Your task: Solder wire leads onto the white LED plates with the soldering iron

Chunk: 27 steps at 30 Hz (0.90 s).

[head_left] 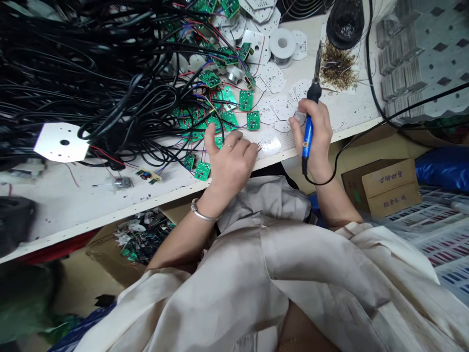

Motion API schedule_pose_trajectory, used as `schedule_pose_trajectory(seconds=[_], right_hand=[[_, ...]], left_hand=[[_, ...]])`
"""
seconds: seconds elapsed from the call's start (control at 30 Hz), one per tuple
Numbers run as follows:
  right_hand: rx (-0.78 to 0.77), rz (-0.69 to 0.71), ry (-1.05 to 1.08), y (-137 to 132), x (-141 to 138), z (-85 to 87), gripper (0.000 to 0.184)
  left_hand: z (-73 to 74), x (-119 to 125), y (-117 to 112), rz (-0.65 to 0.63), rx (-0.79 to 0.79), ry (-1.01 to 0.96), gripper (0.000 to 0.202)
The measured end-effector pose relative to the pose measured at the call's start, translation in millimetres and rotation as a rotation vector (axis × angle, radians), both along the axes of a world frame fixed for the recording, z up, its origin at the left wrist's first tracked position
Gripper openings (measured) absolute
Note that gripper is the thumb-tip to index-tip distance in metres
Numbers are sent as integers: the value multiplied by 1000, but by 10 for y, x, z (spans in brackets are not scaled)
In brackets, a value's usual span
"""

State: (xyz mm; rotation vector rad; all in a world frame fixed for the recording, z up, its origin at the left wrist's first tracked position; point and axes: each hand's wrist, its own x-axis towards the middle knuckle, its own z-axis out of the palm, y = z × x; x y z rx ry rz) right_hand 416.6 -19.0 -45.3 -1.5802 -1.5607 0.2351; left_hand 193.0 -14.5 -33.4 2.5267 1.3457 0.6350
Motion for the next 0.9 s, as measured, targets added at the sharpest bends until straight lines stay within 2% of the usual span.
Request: schedule_pose_trajectory(seconds=[0.13,0.3,0.37,0.43,0.57,0.67,0.7,0.77,0.9], right_hand=[[-140,71,-179,147,18,-57,45],[-264,61,-310,275,-40,-63,46],[-248,51,-312,298,-36,-63,43],[-174,34,-275,285,-1,-72,41],[56,47,-174,109,65,-69,41],[83,44,-157,-94,1,-61,40],[52,38,-162,-152,-48,-71,40],[-25,30,-206,-234,-167,-116,39],[-123,46,-248,-279,-346,-217,45]], left_hand=[[1,-37,69,-43,-109,-52,25],[-32,-18,77,-33,-155,-91,19],[34,-60,78,-22,-145,-119,19],[173,-182,86,32,-162,-195,23],[542,-709,70,209,-261,-539,35],[700,-1251,-15,307,-212,-754,42],[702,-1434,-47,331,-171,-787,44],[623,-1779,-87,461,-116,-766,40],[244,-2279,-5,751,-91,-583,36]])
